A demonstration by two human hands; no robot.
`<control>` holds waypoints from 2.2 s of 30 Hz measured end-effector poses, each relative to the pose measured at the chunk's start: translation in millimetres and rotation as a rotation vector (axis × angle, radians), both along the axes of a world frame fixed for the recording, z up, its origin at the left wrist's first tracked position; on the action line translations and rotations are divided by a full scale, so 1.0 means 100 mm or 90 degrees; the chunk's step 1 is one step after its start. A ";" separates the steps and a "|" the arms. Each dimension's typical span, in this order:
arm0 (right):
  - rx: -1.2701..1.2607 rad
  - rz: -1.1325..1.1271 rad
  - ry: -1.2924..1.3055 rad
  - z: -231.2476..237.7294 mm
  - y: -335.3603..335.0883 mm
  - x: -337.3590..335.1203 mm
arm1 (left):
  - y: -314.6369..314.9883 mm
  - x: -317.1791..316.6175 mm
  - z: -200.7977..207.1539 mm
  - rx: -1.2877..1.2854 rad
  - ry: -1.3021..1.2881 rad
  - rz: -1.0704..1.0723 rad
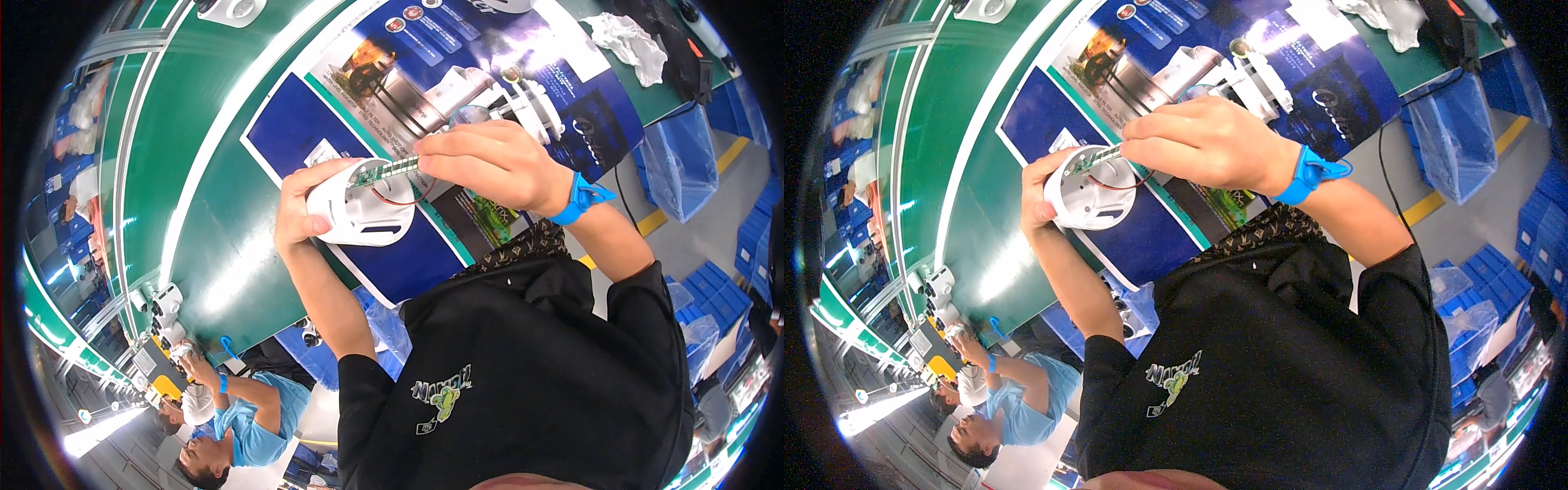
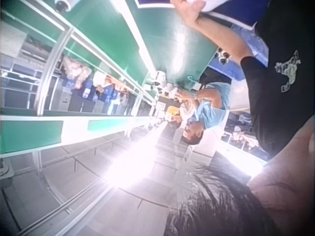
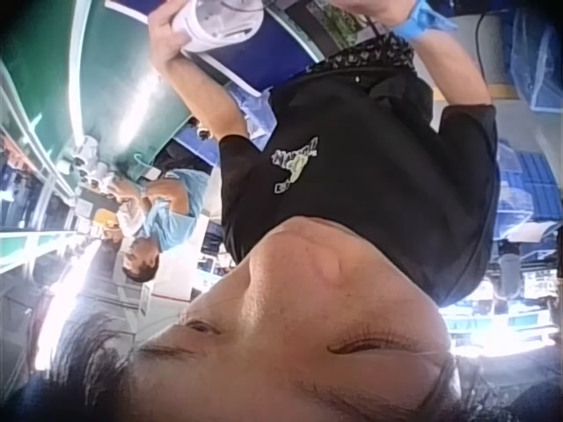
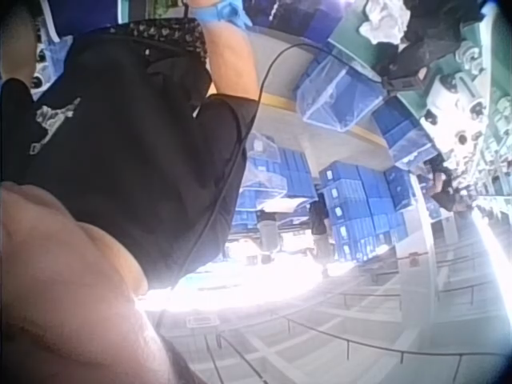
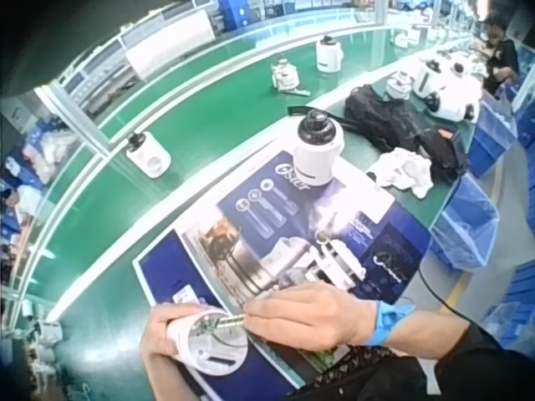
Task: Assembling electronic components, including circuit boards and wiring, into a plastic fixture housing.
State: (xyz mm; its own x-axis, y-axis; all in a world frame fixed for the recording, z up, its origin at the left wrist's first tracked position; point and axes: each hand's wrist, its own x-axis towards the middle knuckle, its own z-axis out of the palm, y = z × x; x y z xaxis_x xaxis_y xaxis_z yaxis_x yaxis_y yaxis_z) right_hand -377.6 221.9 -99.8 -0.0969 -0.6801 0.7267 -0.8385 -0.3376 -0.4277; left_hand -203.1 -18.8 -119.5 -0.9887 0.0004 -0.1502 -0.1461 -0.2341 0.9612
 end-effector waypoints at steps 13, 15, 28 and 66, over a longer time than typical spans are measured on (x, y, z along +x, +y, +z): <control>0.023 0.006 -0.015 0.05 -0.01 -0.02 | 0.02 0.00 0.00 -0.004 -0.002 0.007; 0.039 0.006 -0.025 0.08 0.00 -0.04 | 0.01 -0.03 0.00 -0.020 -0.009 -0.003; 0.052 -0.004 -0.097 0.01 -0.02 0.00 | -0.04 -0.04 -0.04 -0.015 0.042 -0.050; 0.181 -0.030 0.103 0.21 -0.37 0.03 | -0.03 -0.01 0.04 -0.085 -0.082 0.009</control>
